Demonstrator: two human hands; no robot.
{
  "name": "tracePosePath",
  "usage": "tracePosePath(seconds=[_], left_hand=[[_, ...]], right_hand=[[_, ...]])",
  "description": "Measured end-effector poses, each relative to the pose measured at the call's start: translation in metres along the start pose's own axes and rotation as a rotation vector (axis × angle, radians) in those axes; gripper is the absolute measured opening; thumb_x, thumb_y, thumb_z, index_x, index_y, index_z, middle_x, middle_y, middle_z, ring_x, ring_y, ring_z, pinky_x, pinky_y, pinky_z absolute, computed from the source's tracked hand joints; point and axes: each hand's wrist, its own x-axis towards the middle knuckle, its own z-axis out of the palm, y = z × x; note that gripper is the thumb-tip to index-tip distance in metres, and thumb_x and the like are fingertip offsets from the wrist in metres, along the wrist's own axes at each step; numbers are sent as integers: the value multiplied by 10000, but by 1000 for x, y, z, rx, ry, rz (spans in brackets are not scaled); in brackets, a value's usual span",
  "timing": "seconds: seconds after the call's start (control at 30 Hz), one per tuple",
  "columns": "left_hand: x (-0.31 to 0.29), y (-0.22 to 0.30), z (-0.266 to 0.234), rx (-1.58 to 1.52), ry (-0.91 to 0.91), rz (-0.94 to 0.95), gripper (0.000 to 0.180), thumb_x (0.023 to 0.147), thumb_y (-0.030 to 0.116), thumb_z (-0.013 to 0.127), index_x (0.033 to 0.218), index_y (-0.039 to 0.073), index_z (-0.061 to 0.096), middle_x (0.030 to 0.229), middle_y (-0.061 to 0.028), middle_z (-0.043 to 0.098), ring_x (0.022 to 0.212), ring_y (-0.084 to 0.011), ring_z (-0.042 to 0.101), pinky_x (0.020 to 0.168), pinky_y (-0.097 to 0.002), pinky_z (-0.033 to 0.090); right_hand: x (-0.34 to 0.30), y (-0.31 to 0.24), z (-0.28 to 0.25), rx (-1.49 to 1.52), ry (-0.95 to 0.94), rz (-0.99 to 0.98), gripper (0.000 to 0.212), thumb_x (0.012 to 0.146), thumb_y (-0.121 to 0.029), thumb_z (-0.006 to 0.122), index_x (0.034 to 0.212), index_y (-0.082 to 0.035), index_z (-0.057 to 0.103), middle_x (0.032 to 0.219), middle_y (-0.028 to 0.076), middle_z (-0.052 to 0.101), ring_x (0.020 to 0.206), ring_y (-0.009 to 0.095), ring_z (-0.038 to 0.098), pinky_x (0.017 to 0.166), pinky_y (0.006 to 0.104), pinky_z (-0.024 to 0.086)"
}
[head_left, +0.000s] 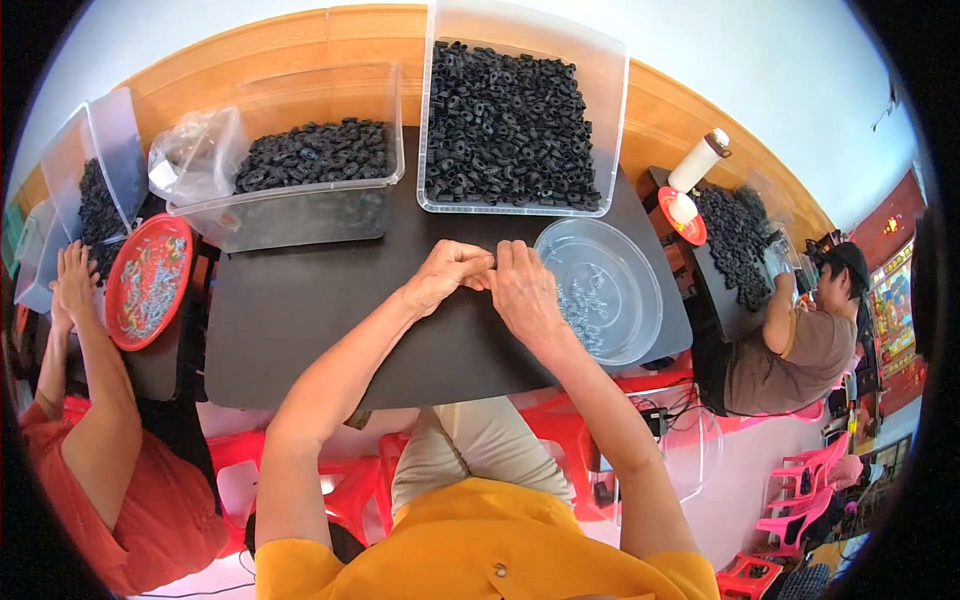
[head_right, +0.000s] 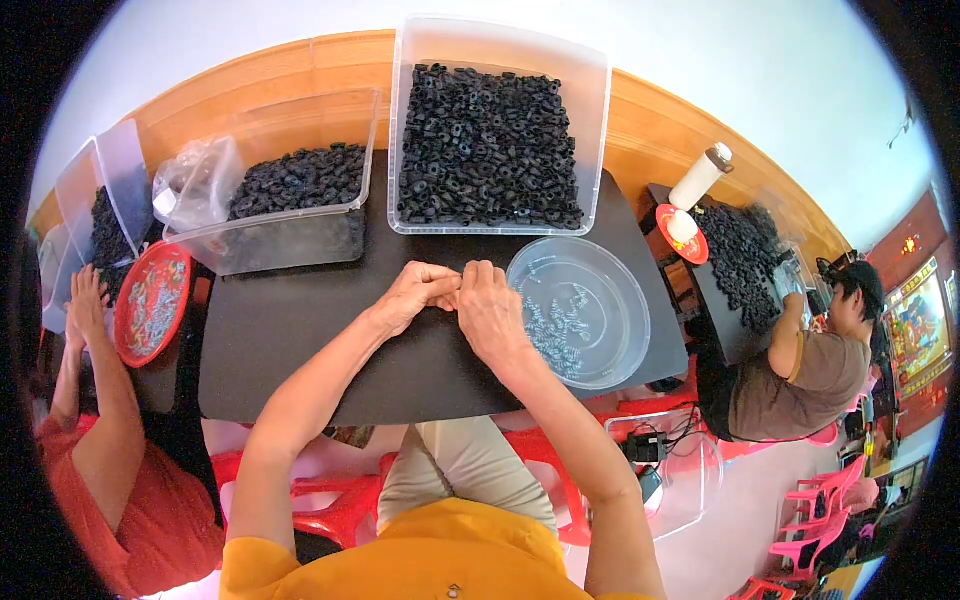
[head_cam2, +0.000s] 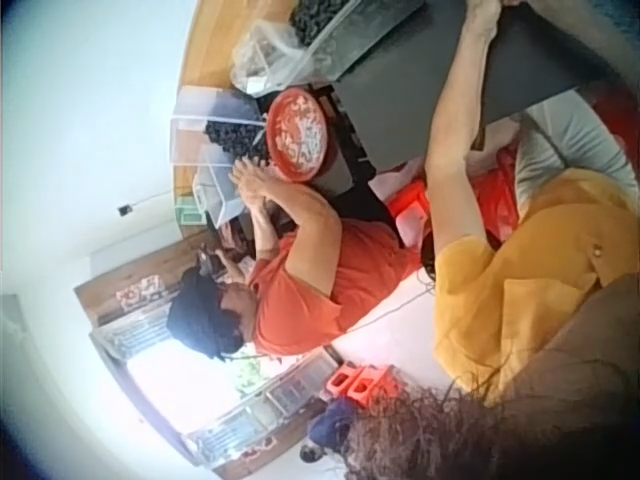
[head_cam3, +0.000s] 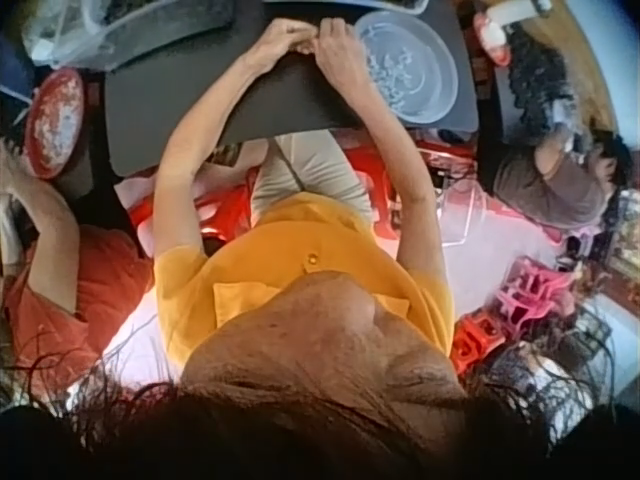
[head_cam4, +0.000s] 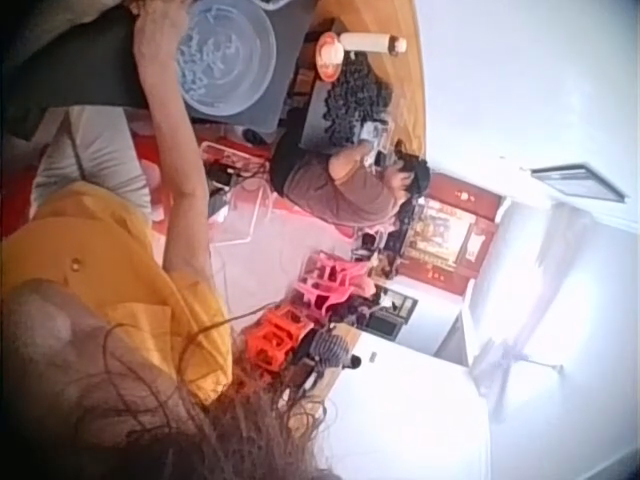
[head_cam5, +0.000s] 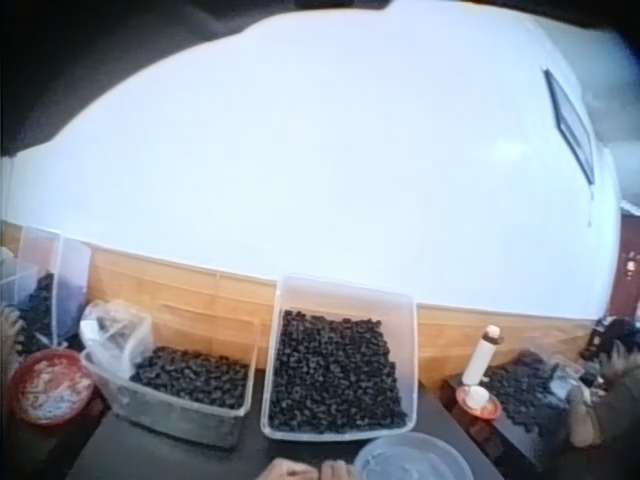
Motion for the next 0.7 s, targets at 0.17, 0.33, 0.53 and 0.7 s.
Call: tracePosePath(seconds=[0.17,0.33,0.53,0.7], left_hand=[[-1,1,-1,-56,36,5,252,887,230,535,806,18,645,747,-32,631,668,-68,557,654,-200,457],[-1,3,-1,-42,13,23,260,889,245,535,816,22,645,752,-34,632,668,-67,555,654,-198,456],[-4,5,6,-142,78,-34,407,917,366,451,1014,-8,579,863,-88,631,637,-125,605,599,-225,492],[-3,1,6,-103,88,7,430,909,374,460,1018,-20,593,827,-81,603,617,-121,589,575,-218,472]], right_hand=[[4,-1,5,0,-30,-28,111,729,-53,546,809,-2,487,781,121,492,726,267,565,550,345,501],[2,3,6,26,-69,-27,117,757,-82,555,822,-9,490,769,124,504,710,277,579,564,362,495],[13,18,-21,168,-133,50,220,765,-160,612,900,-6,531,825,153,558,715,322,591,592,405,485],[77,15,-64,487,-391,-140,271,701,-90,613,944,30,595,600,147,567,583,258,590,547,360,452]])
